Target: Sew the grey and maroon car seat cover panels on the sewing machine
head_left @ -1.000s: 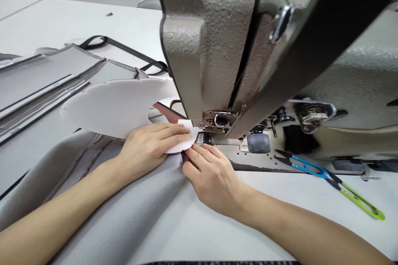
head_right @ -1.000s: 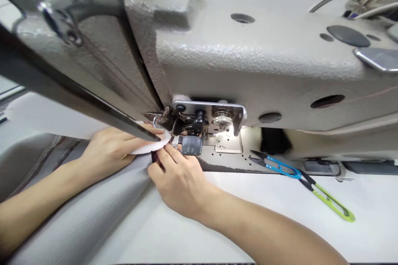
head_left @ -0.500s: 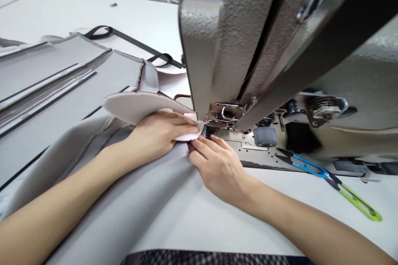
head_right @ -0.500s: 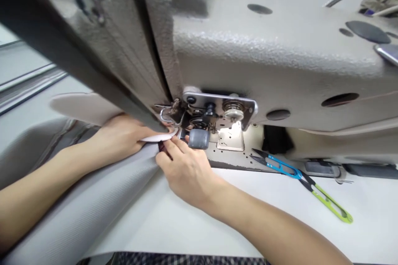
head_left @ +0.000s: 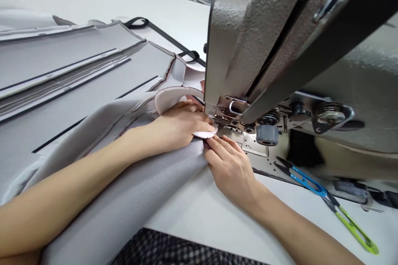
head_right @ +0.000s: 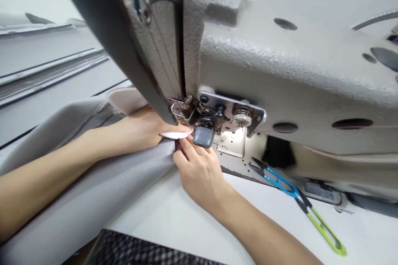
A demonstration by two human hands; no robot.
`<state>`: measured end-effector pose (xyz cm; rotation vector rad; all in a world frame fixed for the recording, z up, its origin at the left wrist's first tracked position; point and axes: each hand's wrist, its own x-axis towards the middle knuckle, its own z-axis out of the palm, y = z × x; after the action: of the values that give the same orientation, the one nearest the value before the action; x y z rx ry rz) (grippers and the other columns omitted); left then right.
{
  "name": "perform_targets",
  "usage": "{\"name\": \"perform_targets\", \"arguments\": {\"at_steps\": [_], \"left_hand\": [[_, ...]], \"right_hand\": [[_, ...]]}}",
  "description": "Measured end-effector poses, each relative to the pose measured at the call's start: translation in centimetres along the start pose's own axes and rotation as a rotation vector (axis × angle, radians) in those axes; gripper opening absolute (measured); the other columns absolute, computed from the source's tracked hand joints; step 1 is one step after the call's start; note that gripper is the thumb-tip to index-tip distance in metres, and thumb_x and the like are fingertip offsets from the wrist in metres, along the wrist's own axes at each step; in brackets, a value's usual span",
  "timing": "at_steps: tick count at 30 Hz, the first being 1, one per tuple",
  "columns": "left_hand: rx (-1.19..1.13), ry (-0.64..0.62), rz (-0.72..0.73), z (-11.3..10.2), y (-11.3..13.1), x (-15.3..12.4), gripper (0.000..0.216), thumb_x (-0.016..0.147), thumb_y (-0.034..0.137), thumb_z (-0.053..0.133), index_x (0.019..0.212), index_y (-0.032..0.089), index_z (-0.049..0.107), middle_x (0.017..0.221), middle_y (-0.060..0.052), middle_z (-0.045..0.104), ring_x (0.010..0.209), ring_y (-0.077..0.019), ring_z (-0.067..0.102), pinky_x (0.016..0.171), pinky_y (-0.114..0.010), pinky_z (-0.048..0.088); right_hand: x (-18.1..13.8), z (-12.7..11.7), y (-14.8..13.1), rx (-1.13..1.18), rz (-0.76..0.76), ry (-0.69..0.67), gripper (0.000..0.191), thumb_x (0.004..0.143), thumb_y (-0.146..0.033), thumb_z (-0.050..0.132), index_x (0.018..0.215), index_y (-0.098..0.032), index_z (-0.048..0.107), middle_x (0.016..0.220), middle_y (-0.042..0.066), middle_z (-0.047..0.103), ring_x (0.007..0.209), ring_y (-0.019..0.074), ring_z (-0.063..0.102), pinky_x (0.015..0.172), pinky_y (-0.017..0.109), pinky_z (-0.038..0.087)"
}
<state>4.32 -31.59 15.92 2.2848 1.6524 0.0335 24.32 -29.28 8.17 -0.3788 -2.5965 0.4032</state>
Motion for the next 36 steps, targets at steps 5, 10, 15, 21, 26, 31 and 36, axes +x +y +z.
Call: {"name": "perform_targets", "arguments": {"at_steps": [5, 10, 15, 21, 26, 31, 36], "left_hand": [[-0.010, 0.031, -0.003, 0.0, -0.1, 0.1, 0.047, 0.079, 0.000, 0.040, 0.095, 0.027, 0.074, 0.102, -0.001, 0.073, 0.109, -0.0216, 0.062, 0.098, -0.035, 0.043], [-0.006, 0.012, -0.033, -0.5, 0.4, 0.2, 0.044, 0.077, 0.000, 0.041, 0.091, 0.025, 0.075, 0.098, -0.002, 0.073, 0.100, -0.0202, 0.063, 0.093, -0.032, 0.045], [0.002, 0.020, -0.005, -0.6, 0.2, 0.3, 0.040, 0.079, -0.002, 0.043, 0.090, 0.022, 0.073, 0.096, -0.001, 0.073, 0.099, -0.0201, 0.063, 0.093, -0.031, 0.042], [0.043, 0.001, 0.037, -0.5, -0.3, 0.3, 0.043, 0.081, -0.003, 0.044, 0.097, 0.024, 0.074, 0.103, -0.002, 0.073, 0.102, -0.0212, 0.062, 0.093, -0.033, 0.040], [0.089, -0.090, 0.022, -1.0, 0.3, 0.1, 0.038, 0.079, -0.003, 0.046, 0.091, 0.023, 0.071, 0.099, -0.002, 0.072, 0.101, -0.0236, 0.059, 0.090, -0.034, 0.038], [0.042, -0.126, -0.007, -1.6, 0.9, 0.2, 0.037, 0.077, -0.006, 0.045, 0.088, 0.021, 0.069, 0.098, 0.000, 0.071, 0.101, -0.0219, 0.058, 0.092, -0.032, 0.036], [-0.006, -0.098, -0.001, -1.3, 1.1, -0.1, 0.039, 0.077, -0.007, 0.045, 0.088, 0.022, 0.069, 0.107, 0.002, 0.072, 0.100, -0.0181, 0.060, 0.090, -0.027, 0.037]], "right_hand": [[0.0, 0.1, 0.0, 0.013, 0.009, -0.017, 0.019, 0.095, -0.008, 0.049, 0.093, -0.016, 0.066, 0.131, 0.013, 0.065, 0.123, 0.0246, 0.061, 0.108, 0.040, 0.046], [-0.1, 0.2, 0.0, 0.032, 0.010, -0.024, 0.020, 0.094, -0.006, 0.049, 0.093, -0.015, 0.067, 0.133, 0.014, 0.063, 0.125, 0.0246, 0.059, 0.109, 0.040, 0.045], [0.0, 0.4, -0.1, -0.004, 0.000, 0.028, 0.022, 0.093, -0.005, 0.048, 0.095, -0.016, 0.067, 0.129, 0.012, 0.066, 0.123, 0.0240, 0.060, 0.107, 0.040, 0.046], [0.0, 0.7, -0.2, -0.038, -0.004, 0.046, 0.021, 0.094, -0.008, 0.048, 0.097, -0.015, 0.067, 0.132, 0.013, 0.064, 0.123, 0.0251, 0.060, 0.106, 0.040, 0.048], [-0.1, 0.5, -0.7, -0.058, -0.015, 0.022, 0.022, 0.092, -0.007, 0.048, 0.097, -0.015, 0.068, 0.129, 0.015, 0.065, 0.123, 0.0258, 0.060, 0.105, 0.040, 0.049], [0.0, 0.1, -1.1, -0.068, -0.031, 0.035, 0.024, 0.090, -0.004, 0.046, 0.094, -0.014, 0.068, 0.125, 0.018, 0.066, 0.120, 0.0269, 0.061, 0.102, 0.040, 0.050], [-0.2, -0.1, -1.5, -0.093, -0.048, 0.027, 0.025, 0.087, -0.004, 0.046, 0.094, -0.013, 0.068, 0.125, 0.019, 0.066, 0.119, 0.0291, 0.062, 0.101, 0.042, 0.051]]}}
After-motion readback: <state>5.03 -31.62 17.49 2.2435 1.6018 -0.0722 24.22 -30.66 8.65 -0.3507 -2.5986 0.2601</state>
